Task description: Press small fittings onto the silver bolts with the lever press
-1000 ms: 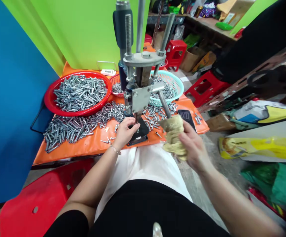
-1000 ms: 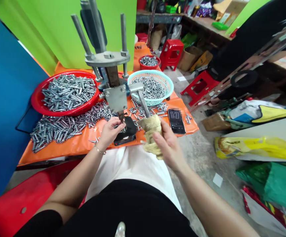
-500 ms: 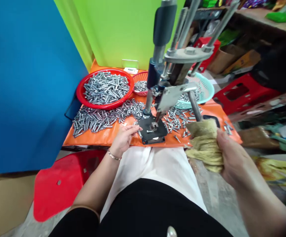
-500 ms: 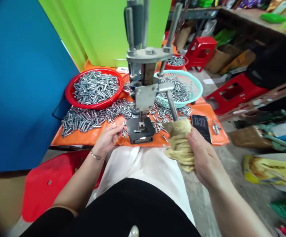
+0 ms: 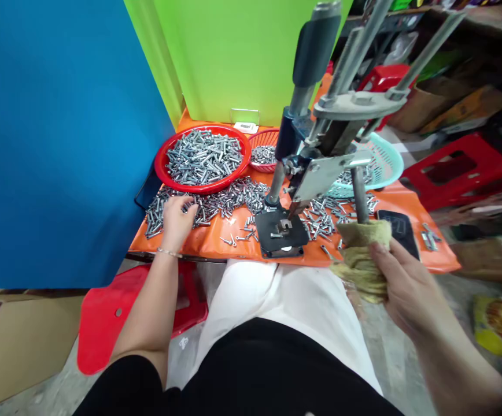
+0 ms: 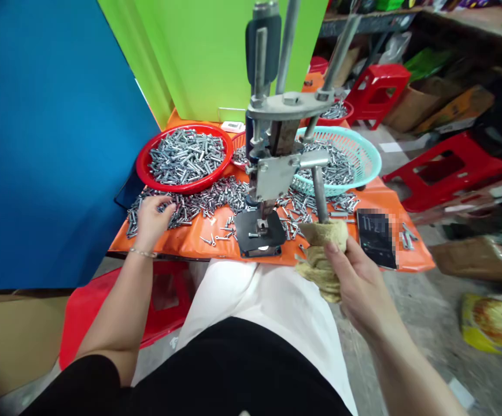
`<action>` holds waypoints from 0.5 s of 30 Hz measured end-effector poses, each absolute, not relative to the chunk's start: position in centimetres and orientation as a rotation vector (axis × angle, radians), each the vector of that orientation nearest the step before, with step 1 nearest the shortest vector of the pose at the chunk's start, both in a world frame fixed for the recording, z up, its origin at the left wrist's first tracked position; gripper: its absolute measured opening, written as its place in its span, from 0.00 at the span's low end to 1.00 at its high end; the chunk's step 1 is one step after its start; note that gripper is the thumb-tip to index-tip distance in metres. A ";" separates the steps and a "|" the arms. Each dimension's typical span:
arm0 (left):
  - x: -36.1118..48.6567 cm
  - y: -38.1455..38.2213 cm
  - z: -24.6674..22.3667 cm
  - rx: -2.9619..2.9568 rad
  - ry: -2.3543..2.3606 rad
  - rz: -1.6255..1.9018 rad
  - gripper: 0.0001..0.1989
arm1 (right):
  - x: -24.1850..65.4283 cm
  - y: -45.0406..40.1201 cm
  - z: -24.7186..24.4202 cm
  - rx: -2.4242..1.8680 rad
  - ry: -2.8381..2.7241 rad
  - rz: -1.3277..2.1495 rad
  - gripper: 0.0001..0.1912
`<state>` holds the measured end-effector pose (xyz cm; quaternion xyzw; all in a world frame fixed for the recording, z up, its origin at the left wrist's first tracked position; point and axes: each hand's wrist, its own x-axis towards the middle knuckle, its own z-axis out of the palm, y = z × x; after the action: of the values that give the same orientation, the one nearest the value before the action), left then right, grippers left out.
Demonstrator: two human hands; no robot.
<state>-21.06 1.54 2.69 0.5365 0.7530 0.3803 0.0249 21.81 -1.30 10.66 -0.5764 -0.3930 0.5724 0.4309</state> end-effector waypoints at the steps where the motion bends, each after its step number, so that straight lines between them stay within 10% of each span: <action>1: -19.5 1.2 2.2 1.724 2.207 1.075 0.05 | 21.8 -1.3 10.7 -1.436 -1.000 1.429 0.33; 15: -15.6 5.4 -1.1 2.222 2.053 0.394 0.13 | 22.2 -1.4 9.8 -1.368 -1.190 1.404 0.26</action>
<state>-15.65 5.43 -1.06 0.7275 0.6723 0.1292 0.0455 22.22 -1.37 9.76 -0.5435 -0.4730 0.5581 0.4115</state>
